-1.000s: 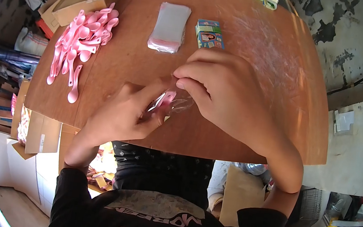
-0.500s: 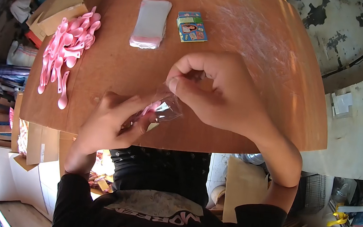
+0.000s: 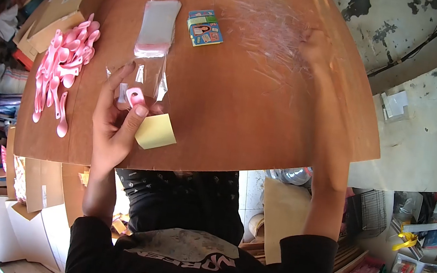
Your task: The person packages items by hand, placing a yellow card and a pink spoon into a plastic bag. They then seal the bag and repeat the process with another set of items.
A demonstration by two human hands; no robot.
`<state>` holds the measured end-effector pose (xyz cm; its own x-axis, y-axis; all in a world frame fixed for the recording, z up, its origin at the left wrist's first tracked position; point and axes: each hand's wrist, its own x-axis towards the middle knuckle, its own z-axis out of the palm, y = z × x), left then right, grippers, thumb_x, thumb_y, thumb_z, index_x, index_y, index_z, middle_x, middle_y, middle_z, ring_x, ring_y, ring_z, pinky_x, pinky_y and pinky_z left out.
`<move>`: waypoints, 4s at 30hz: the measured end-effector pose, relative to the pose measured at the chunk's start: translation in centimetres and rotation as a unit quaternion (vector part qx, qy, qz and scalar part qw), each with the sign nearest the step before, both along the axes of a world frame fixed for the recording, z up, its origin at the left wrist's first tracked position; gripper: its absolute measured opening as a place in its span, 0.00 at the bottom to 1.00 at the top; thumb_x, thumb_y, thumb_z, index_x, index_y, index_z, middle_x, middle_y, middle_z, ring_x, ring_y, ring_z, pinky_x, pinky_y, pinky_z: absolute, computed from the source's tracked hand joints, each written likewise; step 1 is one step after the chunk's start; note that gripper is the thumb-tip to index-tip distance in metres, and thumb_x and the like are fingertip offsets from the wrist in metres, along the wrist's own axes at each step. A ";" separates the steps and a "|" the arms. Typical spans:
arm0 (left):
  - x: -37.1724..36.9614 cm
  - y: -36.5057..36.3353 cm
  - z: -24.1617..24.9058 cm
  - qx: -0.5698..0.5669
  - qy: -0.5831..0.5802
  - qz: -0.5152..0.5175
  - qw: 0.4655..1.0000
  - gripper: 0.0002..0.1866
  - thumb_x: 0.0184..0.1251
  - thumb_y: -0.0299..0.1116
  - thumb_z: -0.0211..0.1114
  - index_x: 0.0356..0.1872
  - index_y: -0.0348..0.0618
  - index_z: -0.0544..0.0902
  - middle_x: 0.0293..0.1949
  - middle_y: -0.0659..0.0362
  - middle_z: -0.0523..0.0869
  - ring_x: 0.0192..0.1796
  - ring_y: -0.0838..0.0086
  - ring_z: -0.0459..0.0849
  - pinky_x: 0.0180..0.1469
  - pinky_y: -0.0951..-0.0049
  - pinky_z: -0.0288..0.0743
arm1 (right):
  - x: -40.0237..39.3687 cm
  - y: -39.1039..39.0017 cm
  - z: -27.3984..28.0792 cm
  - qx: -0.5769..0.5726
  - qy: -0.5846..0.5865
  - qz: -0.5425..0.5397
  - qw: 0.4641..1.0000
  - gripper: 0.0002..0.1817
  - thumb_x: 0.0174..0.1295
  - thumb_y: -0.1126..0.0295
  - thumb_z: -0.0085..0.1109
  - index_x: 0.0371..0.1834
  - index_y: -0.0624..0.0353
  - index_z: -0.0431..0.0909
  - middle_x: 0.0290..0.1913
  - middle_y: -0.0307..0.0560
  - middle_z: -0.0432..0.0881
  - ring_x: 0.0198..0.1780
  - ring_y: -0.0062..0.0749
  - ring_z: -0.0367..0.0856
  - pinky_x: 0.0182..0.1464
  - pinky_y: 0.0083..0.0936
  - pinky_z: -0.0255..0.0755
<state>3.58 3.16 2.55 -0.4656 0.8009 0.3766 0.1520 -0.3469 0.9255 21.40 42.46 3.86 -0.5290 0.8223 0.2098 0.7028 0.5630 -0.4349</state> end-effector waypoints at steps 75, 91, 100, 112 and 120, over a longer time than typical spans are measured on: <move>-5.5 1.1 0.5 -0.024 -0.239 -0.061 0.969 0.10 0.72 0.24 0.60 0.50 0.36 0.83 0.44 0.56 0.88 0.43 0.79 0.85 0.42 0.80 0.80 | -7.7 -22.4 1.1 -0.403 0.417 0.316 0.751 0.07 0.64 0.87 0.56 0.42 0.73 0.81 0.41 0.52 0.85 0.43 0.31 0.86 0.47 0.23 0.81; -6.1 1.1 -0.4 0.041 -0.205 -0.092 0.974 0.08 0.71 0.19 0.54 0.43 0.31 0.82 0.45 0.51 0.86 0.49 0.70 0.85 0.50 0.73 0.79 | -7.9 -21.7 1.3 -0.352 0.371 0.395 0.763 0.10 0.60 0.90 0.51 0.40 0.72 0.81 0.43 0.53 0.83 0.45 0.30 0.83 0.48 0.24 0.76; -5.6 0.7 0.4 0.020 -0.208 -0.075 0.975 0.14 0.59 0.12 0.66 0.46 0.30 0.79 0.49 0.45 0.84 0.52 0.67 0.85 0.54 0.71 0.81 | -8.2 -23.4 0.6 -0.394 0.317 0.343 0.791 0.25 0.50 0.86 0.71 0.52 0.68 0.74 0.53 0.52 0.75 0.47 0.31 0.84 0.45 0.22 0.80; -14.2 -25.1 -1.3 0.134 -0.077 0.536 0.830 0.14 0.66 0.20 0.62 0.52 0.40 0.77 0.54 0.58 0.81 0.50 0.69 0.82 0.55 0.65 0.79 | -7.0 -22.4 1.0 -0.418 0.268 0.305 0.813 0.17 0.60 0.76 0.67 0.53 0.64 0.77 0.50 0.46 0.82 0.44 0.23 0.84 0.47 0.20 0.77; -15.0 -36.8 -23.4 -0.179 -0.217 0.683 0.674 0.26 0.61 0.32 0.71 0.60 0.42 0.73 0.62 0.52 0.76 0.57 0.67 0.79 0.53 0.61 0.75 | -10.8 -19.6 0.7 -0.285 0.145 0.386 0.866 0.09 0.64 0.71 0.64 0.43 0.64 0.82 0.39 0.42 0.86 0.38 0.20 0.83 0.39 0.21 0.75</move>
<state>-11.42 -33.69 -20.87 -0.8651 -0.4825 -0.1372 -0.2097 0.0995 0.9727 10.65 22.91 4.60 -0.9596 0.2621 0.1026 0.0282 0.4522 -0.8915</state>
